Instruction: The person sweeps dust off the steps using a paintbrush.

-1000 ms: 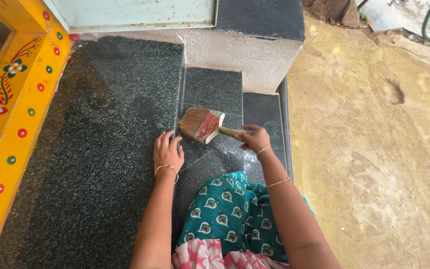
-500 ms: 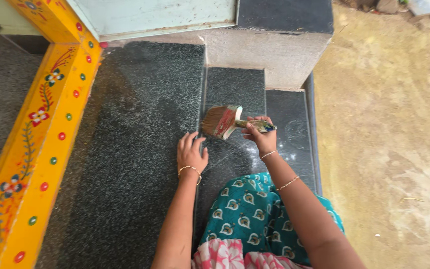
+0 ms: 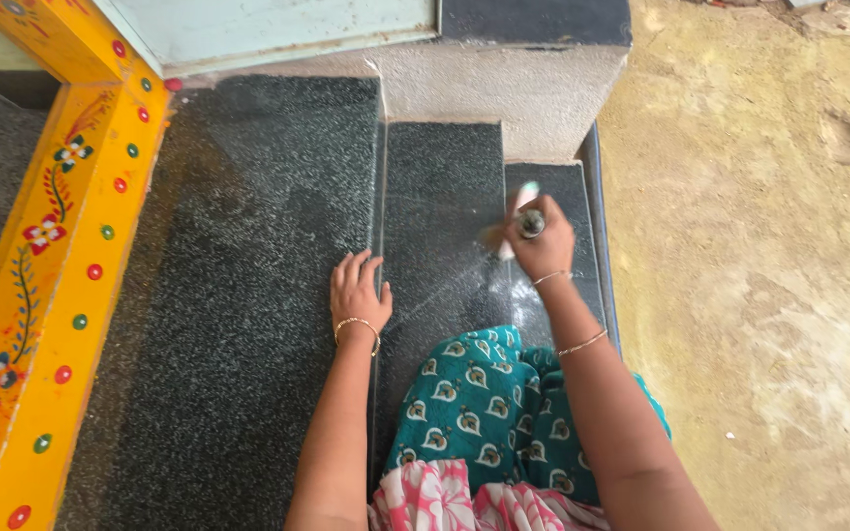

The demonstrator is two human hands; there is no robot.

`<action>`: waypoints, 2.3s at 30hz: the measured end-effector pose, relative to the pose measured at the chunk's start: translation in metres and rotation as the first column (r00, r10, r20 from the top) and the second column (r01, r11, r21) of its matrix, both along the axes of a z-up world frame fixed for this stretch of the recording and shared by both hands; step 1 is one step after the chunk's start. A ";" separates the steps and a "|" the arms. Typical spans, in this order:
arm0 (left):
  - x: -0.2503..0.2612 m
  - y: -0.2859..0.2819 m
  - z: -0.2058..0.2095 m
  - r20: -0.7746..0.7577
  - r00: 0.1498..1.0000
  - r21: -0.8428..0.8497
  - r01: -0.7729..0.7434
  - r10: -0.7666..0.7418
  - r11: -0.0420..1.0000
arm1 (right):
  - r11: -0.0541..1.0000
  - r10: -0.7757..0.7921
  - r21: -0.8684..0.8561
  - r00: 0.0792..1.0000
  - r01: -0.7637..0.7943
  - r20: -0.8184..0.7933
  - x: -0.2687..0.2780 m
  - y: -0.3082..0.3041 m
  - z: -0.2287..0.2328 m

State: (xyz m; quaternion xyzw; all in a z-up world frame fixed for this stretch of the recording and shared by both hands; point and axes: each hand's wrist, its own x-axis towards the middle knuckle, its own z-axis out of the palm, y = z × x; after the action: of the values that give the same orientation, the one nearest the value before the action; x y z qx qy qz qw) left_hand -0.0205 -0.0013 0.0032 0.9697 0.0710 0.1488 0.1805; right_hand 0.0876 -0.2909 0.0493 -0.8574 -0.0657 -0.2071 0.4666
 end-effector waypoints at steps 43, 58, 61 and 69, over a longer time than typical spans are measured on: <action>0.001 0.004 -0.008 0.103 0.994 -0.019 0.039 -0.037 0.999 | 0.934 0.013 -0.358 0.999 0.006 0.050 -0.018 -0.017 0.047; 0.000 0.003 -0.007 0.112 0.993 -0.019 0.025 -0.023 1.000 | 0.889 0.452 0.225 0.845 -0.399 -0.286 -0.040 0.052 0.015; -0.001 0.003 -0.007 0.115 0.993 -0.026 0.033 -0.030 0.999 | 0.943 0.316 -0.005 0.902 -0.332 -0.295 -0.028 0.030 0.028; 0.001 0.004 -0.008 0.104 0.994 -0.022 0.028 -0.026 0.999 | 0.927 0.049 -0.362 0.991 -0.093 -0.128 -0.012 -0.027 0.054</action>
State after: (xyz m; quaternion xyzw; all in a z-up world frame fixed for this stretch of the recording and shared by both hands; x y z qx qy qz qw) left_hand -0.0193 0.0025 -0.0046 0.9593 0.0503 0.1955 0.1975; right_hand 0.0755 -0.3181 0.1030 -0.9371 -0.1070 -0.1237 0.3082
